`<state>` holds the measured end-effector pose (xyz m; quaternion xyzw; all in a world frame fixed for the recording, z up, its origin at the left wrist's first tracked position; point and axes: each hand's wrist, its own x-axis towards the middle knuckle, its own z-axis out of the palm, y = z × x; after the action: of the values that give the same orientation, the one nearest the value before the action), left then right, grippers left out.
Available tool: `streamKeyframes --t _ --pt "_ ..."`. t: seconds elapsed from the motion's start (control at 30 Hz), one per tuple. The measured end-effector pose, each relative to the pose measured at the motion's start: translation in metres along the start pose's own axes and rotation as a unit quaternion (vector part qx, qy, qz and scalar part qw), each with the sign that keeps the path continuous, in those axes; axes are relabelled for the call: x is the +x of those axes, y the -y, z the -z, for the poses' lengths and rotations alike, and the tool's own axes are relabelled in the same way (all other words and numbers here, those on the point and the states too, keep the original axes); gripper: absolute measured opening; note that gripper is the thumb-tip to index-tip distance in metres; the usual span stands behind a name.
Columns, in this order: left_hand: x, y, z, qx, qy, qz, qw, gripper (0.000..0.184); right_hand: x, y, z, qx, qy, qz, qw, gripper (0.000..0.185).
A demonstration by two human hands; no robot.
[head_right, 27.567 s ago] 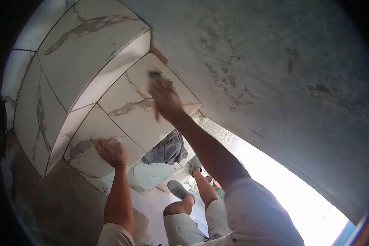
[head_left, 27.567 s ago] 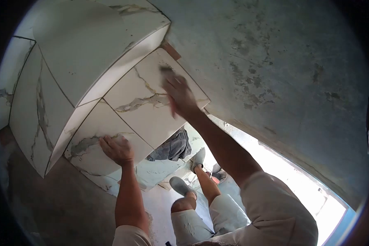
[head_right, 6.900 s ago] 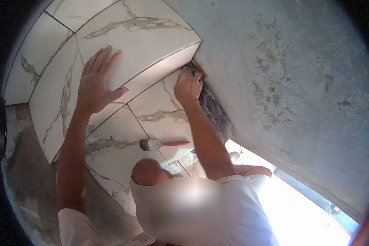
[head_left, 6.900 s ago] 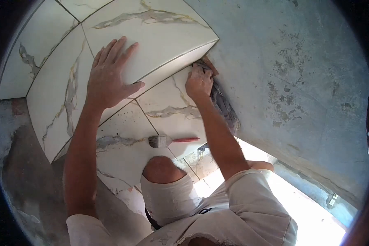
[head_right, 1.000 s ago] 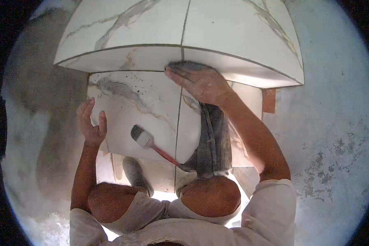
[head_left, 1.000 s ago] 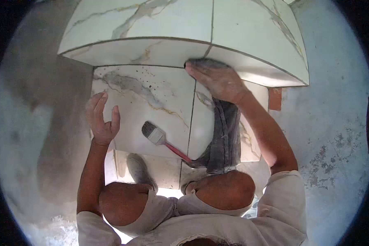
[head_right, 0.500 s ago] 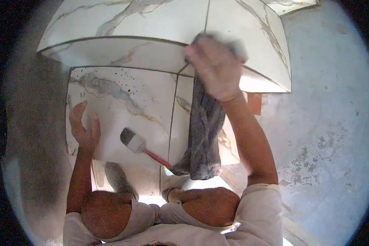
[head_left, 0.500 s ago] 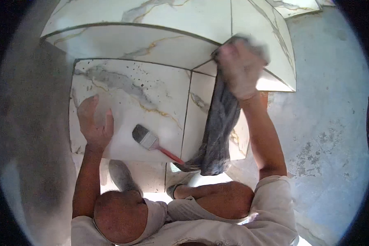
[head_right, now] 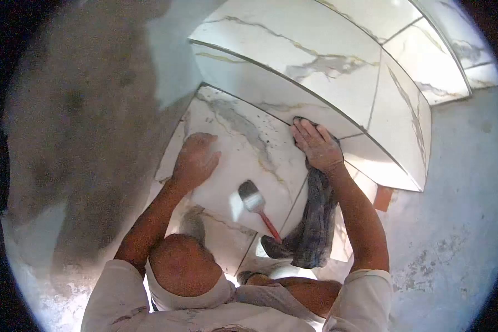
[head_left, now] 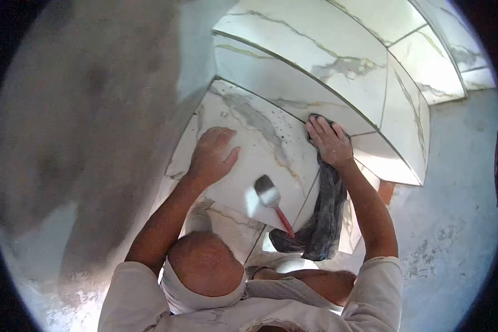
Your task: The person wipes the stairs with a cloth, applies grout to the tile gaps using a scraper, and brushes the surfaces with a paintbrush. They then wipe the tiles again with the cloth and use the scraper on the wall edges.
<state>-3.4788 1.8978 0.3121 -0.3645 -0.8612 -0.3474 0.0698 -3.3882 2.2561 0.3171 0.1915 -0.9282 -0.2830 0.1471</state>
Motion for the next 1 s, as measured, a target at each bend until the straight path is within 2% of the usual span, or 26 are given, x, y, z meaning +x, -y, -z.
streamKeyframes --t 0.03,0.07,0.1,0.17,0.2,0.33,0.4,0.47,0.57,0.7,0.77,0.83,1.0 --pt "-0.001 0.002 0.002 -0.026 0.017 0.01 0.999 0.043 0.012 0.004 0.003 0.035 0.011 0.035 0.999 0.054" --pt "-0.004 0.005 0.004 -0.055 0.034 0.021 0.998 0.042 0.027 0.006 0.004 0.147 0.041 0.061 0.986 0.058" --pt "-0.007 0.007 0.007 -0.054 0.034 0.024 0.998 0.042 0.04 0.013 0.006 0.149 0.041 0.063 0.986 0.058" --pt "-0.013 0.007 0.013 -0.058 0.047 0.066 0.995 0.041 0.065 0.029 0.016 0.289 0.096 0.022 0.952 0.062" --pt "-0.014 0.01 0.014 -0.059 0.047 0.065 0.995 0.041 0.071 0.037 0.018 0.311 0.087 0.002 0.946 0.065" --pt "-0.016 0.02 0.014 -0.068 0.028 0.059 0.995 0.039 0.098 0.07 0.017 0.32 0.07 -0.058 0.943 0.066" --pt "-0.012 0.021 0.013 -0.061 0.02 0.054 0.996 0.039 0.133 0.079 0.031 0.357 0.113 -0.126 0.919 0.068" --pt "-0.008 0.02 0.012 -0.011 0.024 0.078 0.997 0.039 0.167 0.09 0.038 0.404 0.086 -0.149 0.899 0.068" --pt "-0.004 0.022 0.004 0.001 -0.001 0.065 0.998 0.039 0.213 0.108 0.03 0.413 0.078 -0.15 0.895 0.072" --pt "-0.01 0.029 0.001 0.007 0.007 0.077 0.997 0.041 0.212 0.11 0.022 0.438 0.039 -0.146 0.886 0.071" --pt "-0.017 0.033 0.004 0.015 -0.01 0.085 0.996 0.043 0.178 0.102 0.03 0.368 0.094 -0.22 0.898 0.072" --pt "-0.022 0.038 0.004 0.001 -0.01 0.081 0.997 0.043 0.14 0.09 0.039 0.362 0.149 -0.239 0.888 0.071" --pt "-0.014 0.04 -0.002 0.013 0.005 0.078 0.997 0.044 0.159 0.092 0.027 0.392 0.122 -0.22 0.885 0.068"
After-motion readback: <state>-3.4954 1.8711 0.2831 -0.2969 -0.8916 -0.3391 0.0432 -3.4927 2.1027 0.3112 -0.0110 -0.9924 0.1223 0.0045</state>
